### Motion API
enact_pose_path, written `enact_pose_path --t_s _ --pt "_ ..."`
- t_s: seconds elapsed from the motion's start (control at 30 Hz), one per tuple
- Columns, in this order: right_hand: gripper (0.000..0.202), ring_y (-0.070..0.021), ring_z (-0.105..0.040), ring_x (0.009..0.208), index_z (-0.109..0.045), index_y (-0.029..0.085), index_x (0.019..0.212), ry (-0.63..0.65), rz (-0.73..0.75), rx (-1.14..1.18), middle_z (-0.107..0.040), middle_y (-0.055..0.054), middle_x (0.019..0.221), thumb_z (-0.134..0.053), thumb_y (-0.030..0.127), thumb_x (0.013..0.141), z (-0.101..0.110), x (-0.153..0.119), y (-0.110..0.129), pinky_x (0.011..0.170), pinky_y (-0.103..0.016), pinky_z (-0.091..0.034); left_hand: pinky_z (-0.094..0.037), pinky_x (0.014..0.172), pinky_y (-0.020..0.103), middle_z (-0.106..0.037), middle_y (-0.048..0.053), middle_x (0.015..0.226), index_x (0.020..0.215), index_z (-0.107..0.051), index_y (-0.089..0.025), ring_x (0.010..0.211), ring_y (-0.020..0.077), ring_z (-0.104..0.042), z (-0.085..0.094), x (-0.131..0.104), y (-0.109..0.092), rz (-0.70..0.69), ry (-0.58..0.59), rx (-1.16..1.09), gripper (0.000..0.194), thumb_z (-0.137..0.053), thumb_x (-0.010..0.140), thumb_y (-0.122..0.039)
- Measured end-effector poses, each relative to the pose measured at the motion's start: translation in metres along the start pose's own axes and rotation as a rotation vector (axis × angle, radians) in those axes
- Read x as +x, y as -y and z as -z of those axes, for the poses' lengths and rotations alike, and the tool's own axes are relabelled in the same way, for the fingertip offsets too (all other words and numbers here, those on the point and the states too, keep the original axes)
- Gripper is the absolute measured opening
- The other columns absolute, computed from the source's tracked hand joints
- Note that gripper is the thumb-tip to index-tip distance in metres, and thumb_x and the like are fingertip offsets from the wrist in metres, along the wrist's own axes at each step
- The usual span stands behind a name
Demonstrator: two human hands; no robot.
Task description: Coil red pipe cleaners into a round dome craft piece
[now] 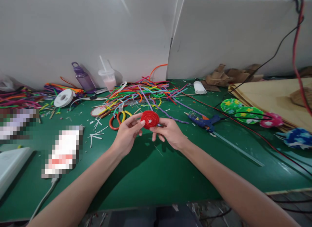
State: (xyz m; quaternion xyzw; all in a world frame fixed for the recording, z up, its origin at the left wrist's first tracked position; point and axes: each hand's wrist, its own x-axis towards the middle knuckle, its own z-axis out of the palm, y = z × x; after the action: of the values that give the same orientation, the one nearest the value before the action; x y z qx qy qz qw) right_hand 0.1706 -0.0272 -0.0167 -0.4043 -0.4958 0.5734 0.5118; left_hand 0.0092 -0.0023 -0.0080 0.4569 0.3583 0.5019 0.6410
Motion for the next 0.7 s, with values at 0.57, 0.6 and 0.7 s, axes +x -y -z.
enact_pose_path --t_s 0.57,0.6,0.7 --pt "0.031 -0.0066 -0.050 0.036 -0.067 0.013 0.089 0.008 -0.024 0.057 -0.061 0.002 0.050 -0.076 0.030 0.066 0.0005 -0.0007 0.0034 0.034 -0.019 -0.027 -0.047 0.050 0.019 -0.065 0.003 0.091 0.112 -0.067 -0.020 0.067 0.0093 -0.056 -0.0043 -0.0031 -0.0039 0.006 0.039 -0.009 0.041 -0.075 0.071 -0.024" --pt "0.031 -0.0066 -0.050 0.036 -0.067 0.012 0.089 0.009 -0.025 0.052 -0.061 0.002 0.050 -0.076 0.030 0.065 0.0004 -0.0008 0.0035 0.034 -0.019 -0.027 -0.047 0.050 0.019 -0.064 0.003 0.089 0.112 -0.067 -0.020 0.065 0.0087 -0.056 -0.0042 -0.0032 -0.0035 0.005 0.037 -0.010 0.043 -0.076 0.070 -0.023" --pt "0.032 -0.0061 -0.048 0.035 -0.067 0.012 0.091 0.025 -0.033 0.025 -0.062 0.002 0.050 -0.074 0.031 0.067 0.0006 -0.0008 0.0022 0.034 -0.019 -0.026 -0.044 0.047 0.018 -0.064 0.002 0.084 0.111 -0.067 -0.018 0.061 0.0073 -0.054 -0.0039 -0.0036 -0.0029 -0.005 0.032 -0.006 0.043 -0.077 0.069 -0.021"
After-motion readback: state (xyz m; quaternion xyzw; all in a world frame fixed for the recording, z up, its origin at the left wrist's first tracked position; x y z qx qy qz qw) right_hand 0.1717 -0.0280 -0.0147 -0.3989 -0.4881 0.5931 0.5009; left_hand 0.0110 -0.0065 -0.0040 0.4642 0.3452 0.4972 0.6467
